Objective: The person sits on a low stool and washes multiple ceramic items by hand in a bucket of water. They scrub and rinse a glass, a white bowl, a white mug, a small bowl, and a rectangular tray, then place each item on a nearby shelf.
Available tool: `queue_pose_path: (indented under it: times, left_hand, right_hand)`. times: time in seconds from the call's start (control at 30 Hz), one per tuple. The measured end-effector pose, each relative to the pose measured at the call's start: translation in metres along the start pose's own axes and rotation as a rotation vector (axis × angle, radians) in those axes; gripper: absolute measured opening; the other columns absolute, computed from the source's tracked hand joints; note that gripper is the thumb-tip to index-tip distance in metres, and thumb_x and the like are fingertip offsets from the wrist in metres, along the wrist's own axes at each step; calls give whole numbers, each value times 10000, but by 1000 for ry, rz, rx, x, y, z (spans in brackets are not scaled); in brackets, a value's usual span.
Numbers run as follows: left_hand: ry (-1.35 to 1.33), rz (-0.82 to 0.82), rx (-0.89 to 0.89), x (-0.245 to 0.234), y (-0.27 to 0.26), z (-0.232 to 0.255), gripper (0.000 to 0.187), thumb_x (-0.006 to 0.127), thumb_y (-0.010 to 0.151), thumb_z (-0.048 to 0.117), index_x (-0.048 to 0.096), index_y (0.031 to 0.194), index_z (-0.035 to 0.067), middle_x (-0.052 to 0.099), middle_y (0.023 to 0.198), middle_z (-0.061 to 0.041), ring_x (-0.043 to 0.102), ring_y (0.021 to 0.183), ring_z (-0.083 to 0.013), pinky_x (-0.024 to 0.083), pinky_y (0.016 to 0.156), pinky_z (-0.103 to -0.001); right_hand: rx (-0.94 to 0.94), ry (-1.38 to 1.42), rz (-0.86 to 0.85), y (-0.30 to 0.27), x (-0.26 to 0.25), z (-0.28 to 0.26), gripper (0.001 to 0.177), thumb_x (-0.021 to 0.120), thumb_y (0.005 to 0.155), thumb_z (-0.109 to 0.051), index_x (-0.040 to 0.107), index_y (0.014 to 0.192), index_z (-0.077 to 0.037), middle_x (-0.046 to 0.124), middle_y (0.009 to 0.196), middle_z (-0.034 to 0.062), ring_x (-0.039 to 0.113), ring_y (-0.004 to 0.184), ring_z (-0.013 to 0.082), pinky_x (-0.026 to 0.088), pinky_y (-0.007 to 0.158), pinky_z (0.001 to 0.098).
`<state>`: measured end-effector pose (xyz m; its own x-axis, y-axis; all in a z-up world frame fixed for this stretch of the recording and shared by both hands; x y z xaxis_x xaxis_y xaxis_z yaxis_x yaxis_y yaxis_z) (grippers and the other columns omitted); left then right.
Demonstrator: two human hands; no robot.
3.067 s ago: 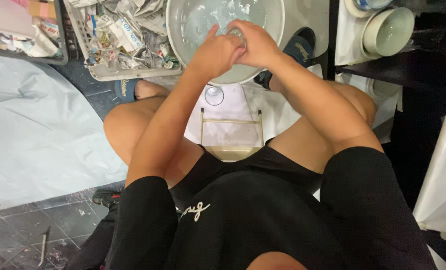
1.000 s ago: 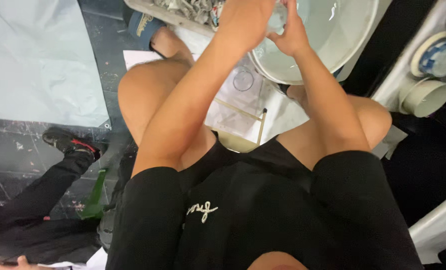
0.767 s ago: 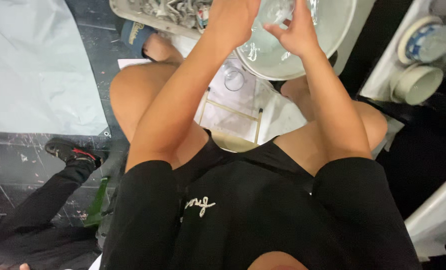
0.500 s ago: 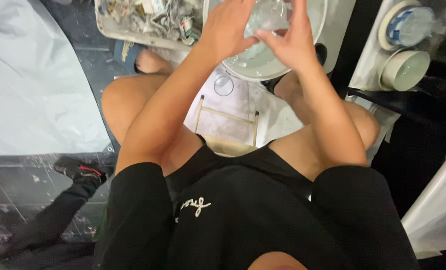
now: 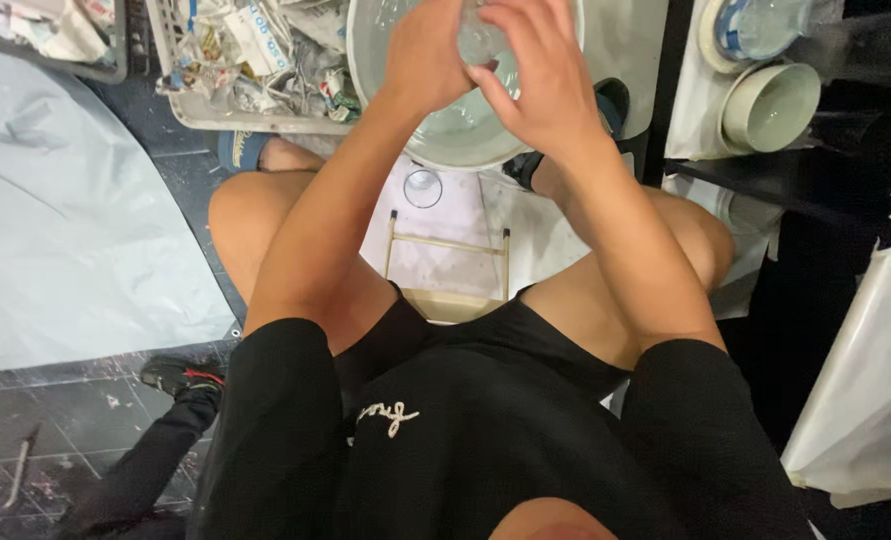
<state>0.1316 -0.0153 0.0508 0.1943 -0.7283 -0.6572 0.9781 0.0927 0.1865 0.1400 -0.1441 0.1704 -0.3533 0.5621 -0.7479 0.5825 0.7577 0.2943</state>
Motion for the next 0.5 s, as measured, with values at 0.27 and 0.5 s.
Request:
queue_pose_path:
  times: [0.27, 0.5]
  left_hand:
    - [81, -43, -98, 0, 9, 6, 726, 953, 661, 273, 550, 1240, 103, 701, 1079, -166, 672, 982, -420, 540, 789, -501]
    - [240, -92, -87, 8, 0, -1, 656, 902, 613, 202, 546, 1157, 111, 694, 1081, -98, 645, 1033, -360, 539, 760, -484]
  right_hand:
    - [7, -23, -123, 6, 15, 11, 389, 835, 961, -161, 622, 1256, -24, 621, 1308, 113, 607, 1170, 356, 523, 928, 447]
    - [246, 254, -286, 8, 59, 43, 369, 765, 874, -143, 656, 1204, -19, 641, 1172, 151, 678, 947, 341, 539, 837, 439]
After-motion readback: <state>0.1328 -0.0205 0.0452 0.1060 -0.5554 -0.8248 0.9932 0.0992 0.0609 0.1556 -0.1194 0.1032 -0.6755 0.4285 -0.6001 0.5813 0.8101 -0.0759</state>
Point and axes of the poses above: each hand's wrist, its own y-axis towards the middle knuckle, its own x-axis out of the palm, z = x × y, the point moved 9 cm from there along y, towards the middle knuckle
